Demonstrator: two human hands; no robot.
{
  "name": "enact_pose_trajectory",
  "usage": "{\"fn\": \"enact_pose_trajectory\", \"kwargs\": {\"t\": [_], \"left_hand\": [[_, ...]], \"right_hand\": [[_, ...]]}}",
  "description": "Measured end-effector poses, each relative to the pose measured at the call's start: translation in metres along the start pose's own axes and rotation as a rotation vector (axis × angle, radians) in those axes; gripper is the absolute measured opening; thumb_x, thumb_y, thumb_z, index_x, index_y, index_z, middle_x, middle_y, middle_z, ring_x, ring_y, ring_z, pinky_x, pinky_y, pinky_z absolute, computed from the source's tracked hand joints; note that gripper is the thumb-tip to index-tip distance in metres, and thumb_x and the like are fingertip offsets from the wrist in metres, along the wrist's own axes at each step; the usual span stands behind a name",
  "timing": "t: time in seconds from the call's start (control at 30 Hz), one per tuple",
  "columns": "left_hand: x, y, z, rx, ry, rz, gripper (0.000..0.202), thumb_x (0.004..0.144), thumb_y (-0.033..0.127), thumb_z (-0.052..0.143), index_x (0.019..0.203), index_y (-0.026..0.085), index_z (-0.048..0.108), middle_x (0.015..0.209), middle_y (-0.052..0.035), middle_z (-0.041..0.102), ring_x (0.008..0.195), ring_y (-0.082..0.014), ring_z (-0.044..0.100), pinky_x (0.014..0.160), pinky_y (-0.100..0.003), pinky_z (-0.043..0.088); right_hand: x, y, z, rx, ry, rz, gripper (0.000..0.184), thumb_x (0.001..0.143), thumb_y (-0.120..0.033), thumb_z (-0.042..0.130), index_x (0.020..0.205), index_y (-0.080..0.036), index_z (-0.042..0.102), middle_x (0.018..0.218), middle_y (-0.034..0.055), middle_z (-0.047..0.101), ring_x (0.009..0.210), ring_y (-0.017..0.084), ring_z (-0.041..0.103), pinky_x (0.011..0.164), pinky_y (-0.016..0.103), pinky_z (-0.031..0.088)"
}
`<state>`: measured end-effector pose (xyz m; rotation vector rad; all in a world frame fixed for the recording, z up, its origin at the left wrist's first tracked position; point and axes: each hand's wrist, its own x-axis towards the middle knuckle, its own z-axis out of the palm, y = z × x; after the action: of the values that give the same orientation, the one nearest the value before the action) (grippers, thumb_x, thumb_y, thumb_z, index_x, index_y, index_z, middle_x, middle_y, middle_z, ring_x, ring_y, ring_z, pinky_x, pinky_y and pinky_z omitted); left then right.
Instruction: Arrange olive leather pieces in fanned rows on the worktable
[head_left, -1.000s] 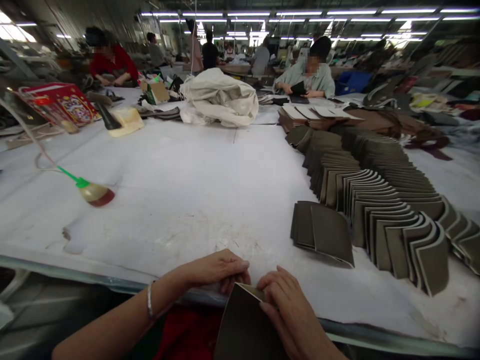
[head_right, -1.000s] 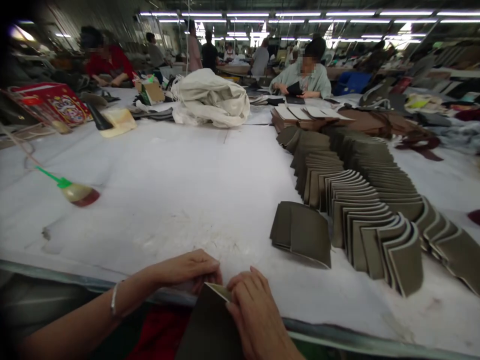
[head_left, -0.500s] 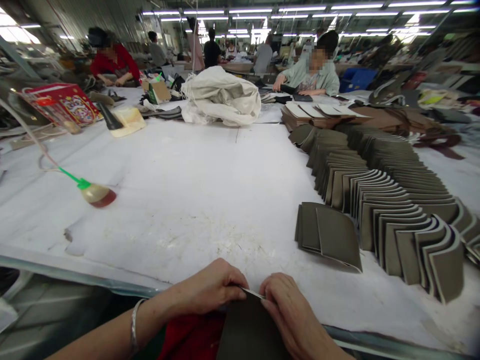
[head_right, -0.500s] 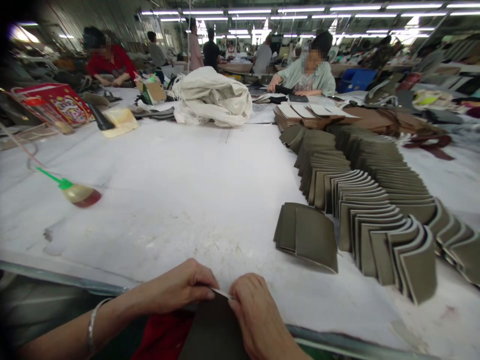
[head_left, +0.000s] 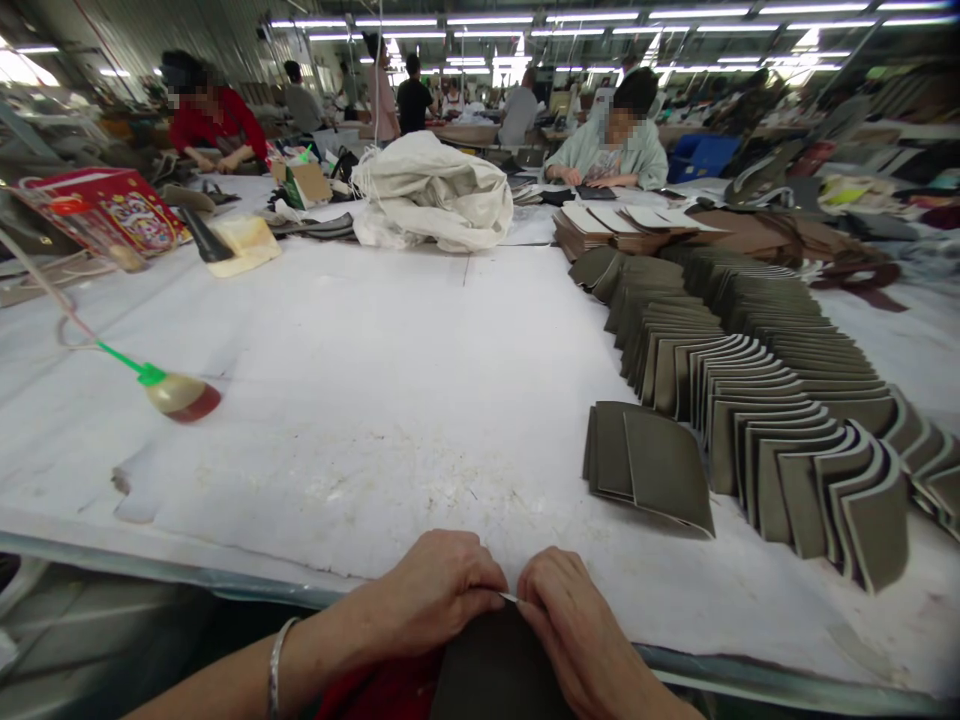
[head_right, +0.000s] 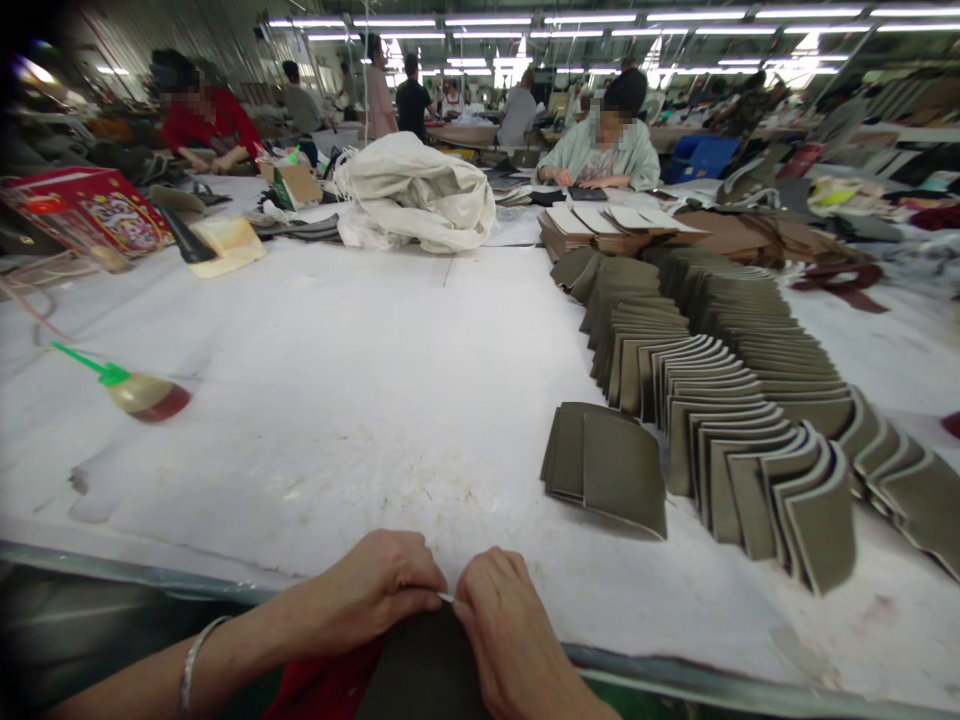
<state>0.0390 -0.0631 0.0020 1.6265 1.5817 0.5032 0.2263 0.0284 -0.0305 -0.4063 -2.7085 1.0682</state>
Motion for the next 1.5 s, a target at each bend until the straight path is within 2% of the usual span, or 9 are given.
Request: {"fn": "enact_pose_trajectory", "kwargs": {"t": [0.17, 0.33, 0.57, 0.73, 0.83, 1.07, 1.27, 1.4, 1.5], "left_hand": [[-0.001, 0.003, 0.002, 0.136, 0.014, 0.048, 0.023, 0.091, 0.024, 0.057, 0.070, 0.019, 0.065, 0.070, 0.0002, 0.064, 0.080, -0.0145, 0.057, 0.071, -0.022, 0.039], [0.000, 0.009, 0.005, 0.092, 0.021, 0.033, 0.015, 0.090, 0.022, 0.058, 0.078, 0.021, 0.067, 0.075, 0.0010, 0.064, 0.082, -0.0142, 0.055, 0.071, -0.021, 0.039], [0.000, 0.004, 0.013, 0.033, 0.035, 0.029, 0.027, 0.094, 0.025, 0.053, 0.068, 0.018, 0.060, 0.068, 0.0025, 0.056, 0.076, -0.0119, 0.054, 0.067, -0.021, 0.036], [0.001, 0.004, 0.013, 0.040, 0.017, 0.054, 0.027, 0.095, 0.029, 0.051, 0.072, 0.019, 0.062, 0.069, 0.0024, 0.058, 0.077, -0.0129, 0.054, 0.068, -0.023, 0.035], [0.000, 0.003, 0.015, 0.041, 0.030, 0.041, 0.025, 0.095, 0.030, 0.051, 0.076, 0.020, 0.065, 0.072, 0.0021, 0.060, 0.078, -0.0124, 0.054, 0.069, -0.022, 0.035], [-0.007, 0.000, 0.018, -0.016, 0.097, -0.023, 0.024, 0.093, 0.032, 0.054, 0.078, 0.019, 0.068, 0.073, 0.0012, 0.059, 0.075, -0.0122, 0.055, 0.067, -0.022, 0.035], [-0.009, -0.001, 0.014, -0.102, 0.089, -0.063, 0.021, 0.091, 0.031, 0.058, 0.077, 0.020, 0.069, 0.075, 0.0017, 0.061, 0.075, -0.0115, 0.057, 0.068, -0.021, 0.037], [-0.002, 0.006, 0.015, -0.003, 0.083, -0.076, 0.013, 0.090, 0.026, 0.058, 0.085, 0.023, 0.070, 0.081, 0.0007, 0.064, 0.080, -0.0131, 0.058, 0.071, -0.022, 0.038], [0.011, 0.018, 0.022, 0.175, 0.004, -0.002, 0.015, 0.091, 0.025, 0.054, 0.086, 0.023, 0.068, 0.082, -0.0010, 0.067, 0.085, -0.0167, 0.058, 0.075, -0.026, 0.037]], "right_hand": [[-0.001, -0.002, 0.002, 0.011, 0.018, -0.017, 0.017, 0.093, -0.006, 0.037, 0.083, -0.020, 0.041, 0.084, 0.0031, 0.050, 0.078, 0.020, 0.043, 0.071, 0.034, 0.035], [-0.001, -0.004, -0.001, -0.016, 0.039, -0.042, 0.018, 0.092, -0.006, 0.036, 0.082, -0.020, 0.040, 0.082, 0.0036, 0.050, 0.078, 0.020, 0.042, 0.070, 0.035, 0.034], [-0.007, -0.005, -0.015, 0.118, 0.048, 0.053, 0.011, 0.091, -0.008, 0.045, 0.088, -0.019, 0.045, 0.088, 0.0035, 0.053, 0.085, 0.020, 0.045, 0.075, 0.034, 0.038], [-0.005, -0.009, -0.021, 0.072, -0.063, 0.086, 0.016, 0.087, -0.009, 0.057, 0.098, -0.019, 0.051, 0.097, 0.0036, 0.057, 0.092, 0.020, 0.047, 0.082, 0.035, 0.037], [-0.002, -0.010, -0.020, 0.012, -0.105, 0.057, 0.007, 0.092, -0.013, 0.053, 0.090, -0.019, 0.056, 0.092, 0.0028, 0.060, 0.089, 0.020, 0.049, 0.084, 0.036, 0.034], [-0.013, -0.001, -0.032, -0.025, -0.145, 0.074, 0.017, 0.097, -0.022, 0.049, 0.081, -0.020, 0.055, 0.085, -0.0004, 0.060, 0.086, 0.017, 0.049, 0.081, 0.035, 0.029], [-0.026, 0.007, -0.043, -0.016, -0.114, 0.076, 0.027, 0.098, -0.029, 0.047, 0.074, -0.019, 0.051, 0.078, -0.0021, 0.059, 0.081, 0.016, 0.048, 0.077, 0.035, 0.027], [-0.027, 0.007, -0.040, -0.031, -0.076, 0.050, 0.029, 0.099, -0.028, 0.044, 0.072, -0.019, 0.048, 0.076, -0.0021, 0.059, 0.080, 0.016, 0.046, 0.076, 0.035, 0.026], [-0.027, 0.006, -0.034, -0.072, -0.026, 0.019, 0.034, 0.101, -0.033, 0.036, 0.073, -0.019, 0.049, 0.076, -0.0005, 0.059, 0.079, 0.016, 0.046, 0.076, 0.035, 0.028]]}}
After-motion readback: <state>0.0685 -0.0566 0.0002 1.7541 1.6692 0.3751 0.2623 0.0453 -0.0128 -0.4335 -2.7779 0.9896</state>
